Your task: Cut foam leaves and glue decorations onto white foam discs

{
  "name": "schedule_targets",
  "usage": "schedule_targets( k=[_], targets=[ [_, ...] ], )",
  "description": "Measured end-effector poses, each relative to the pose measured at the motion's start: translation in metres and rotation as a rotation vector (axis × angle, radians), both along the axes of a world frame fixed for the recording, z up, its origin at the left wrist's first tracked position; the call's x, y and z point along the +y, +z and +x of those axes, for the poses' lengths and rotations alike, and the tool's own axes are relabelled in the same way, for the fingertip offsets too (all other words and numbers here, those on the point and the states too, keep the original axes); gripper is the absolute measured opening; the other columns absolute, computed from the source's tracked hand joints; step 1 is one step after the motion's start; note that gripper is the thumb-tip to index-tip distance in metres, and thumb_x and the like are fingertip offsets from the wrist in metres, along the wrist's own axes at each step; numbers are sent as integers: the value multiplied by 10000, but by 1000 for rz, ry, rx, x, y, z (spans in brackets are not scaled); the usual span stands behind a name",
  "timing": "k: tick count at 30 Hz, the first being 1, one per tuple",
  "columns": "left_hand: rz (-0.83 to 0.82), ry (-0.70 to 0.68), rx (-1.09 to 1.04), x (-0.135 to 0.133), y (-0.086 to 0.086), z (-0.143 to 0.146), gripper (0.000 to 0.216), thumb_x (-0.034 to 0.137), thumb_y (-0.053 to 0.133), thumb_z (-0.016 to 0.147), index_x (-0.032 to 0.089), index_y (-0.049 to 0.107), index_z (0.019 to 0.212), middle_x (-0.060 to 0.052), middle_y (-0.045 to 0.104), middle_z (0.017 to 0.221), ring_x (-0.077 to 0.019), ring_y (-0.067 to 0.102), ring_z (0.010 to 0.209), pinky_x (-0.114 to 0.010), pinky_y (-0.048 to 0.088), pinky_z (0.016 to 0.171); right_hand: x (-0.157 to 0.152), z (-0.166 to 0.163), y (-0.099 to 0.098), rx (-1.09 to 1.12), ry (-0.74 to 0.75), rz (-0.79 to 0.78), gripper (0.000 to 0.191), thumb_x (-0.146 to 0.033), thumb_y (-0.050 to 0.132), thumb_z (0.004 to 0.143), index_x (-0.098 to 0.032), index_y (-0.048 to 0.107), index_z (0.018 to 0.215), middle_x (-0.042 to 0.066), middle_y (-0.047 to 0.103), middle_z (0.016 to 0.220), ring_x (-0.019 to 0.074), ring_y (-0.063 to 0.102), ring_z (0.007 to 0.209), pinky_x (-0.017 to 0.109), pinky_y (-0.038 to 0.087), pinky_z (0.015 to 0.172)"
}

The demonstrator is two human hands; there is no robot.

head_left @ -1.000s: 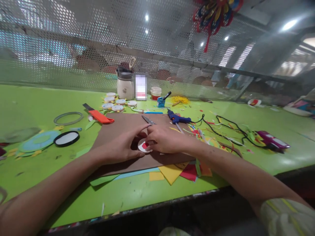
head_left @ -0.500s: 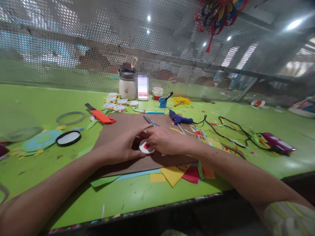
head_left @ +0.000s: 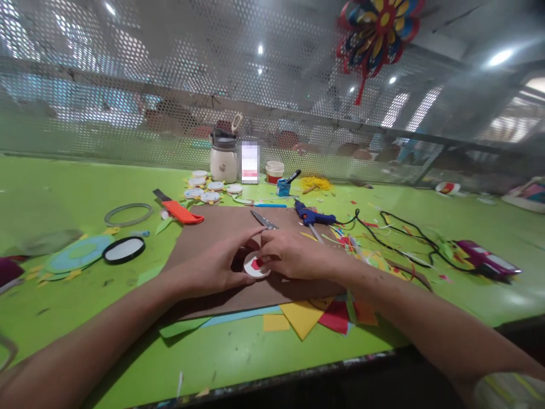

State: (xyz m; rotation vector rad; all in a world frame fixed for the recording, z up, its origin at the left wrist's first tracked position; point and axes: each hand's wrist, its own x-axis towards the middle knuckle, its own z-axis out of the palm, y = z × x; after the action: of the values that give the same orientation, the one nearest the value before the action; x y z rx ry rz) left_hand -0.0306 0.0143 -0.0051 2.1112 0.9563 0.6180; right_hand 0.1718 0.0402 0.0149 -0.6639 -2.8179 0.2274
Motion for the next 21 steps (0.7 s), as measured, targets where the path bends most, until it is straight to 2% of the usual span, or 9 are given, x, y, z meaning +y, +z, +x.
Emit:
schedule_targets(
  k=[5,8,10,13,16,18,21],
  targets=[
    [13,30,48,-1,2,-1,680,337,659,797,261,356,1401,-81,665,1169,-243,638,1055,-409,501,906,5,8,1,52,-68,24,105,-138,643,860,-113,737,899,92,672,930,164,598,805,267,424,699],
    [15,55,84,-1,1,-2,580,339,661,790,261,438,1319,-65,674,1142,-241,637,1047,-410,495,908,4,12,1,19,-103,42,163,-130,563,907,-113,725,897,97,654,914,166,581,809,280,425,721],
    [4,57,78,-1,0,-2,529,331,661,787,257,469,1274,-62,674,1131,-242,641,1036,-408,499,899,-2,14,3,-28,-97,70,201,-132,515,926,-120,713,893,101,631,908,171,559,807,287,415,713],
    [-5,63,52,-1,0,-2,579,321,670,779,251,434,1304,-75,655,1148,-245,644,1026,-408,509,886,-15,18,4,-127,-87,131,141,-186,561,897,-129,690,908,108,594,922,187,514,790,288,386,663],
    [-21,48,70,-2,1,-1,521,347,657,799,237,459,1268,-72,656,1123,-231,650,995,-382,524,857,-24,21,1,-186,-70,210,162,-254,550,911,-167,686,920,89,560,900,175,460,728,281,348,620],
    [-23,54,85,-2,2,-2,553,347,663,798,244,443,1295,-63,657,1124,-223,647,1002,-373,521,869,-26,22,-3,-177,-40,254,220,-288,488,951,-200,690,961,79,546,887,178,449,733,285,345,633],
    [-28,71,87,-1,1,-3,722,304,687,778,274,332,1406,-61,638,1184,-217,631,1057,-372,496,929,-23,22,-7,-134,-41,255,272,-334,442,977,-219,681,1035,85,549,920,189,465,786,301,364,683]
  ],
)
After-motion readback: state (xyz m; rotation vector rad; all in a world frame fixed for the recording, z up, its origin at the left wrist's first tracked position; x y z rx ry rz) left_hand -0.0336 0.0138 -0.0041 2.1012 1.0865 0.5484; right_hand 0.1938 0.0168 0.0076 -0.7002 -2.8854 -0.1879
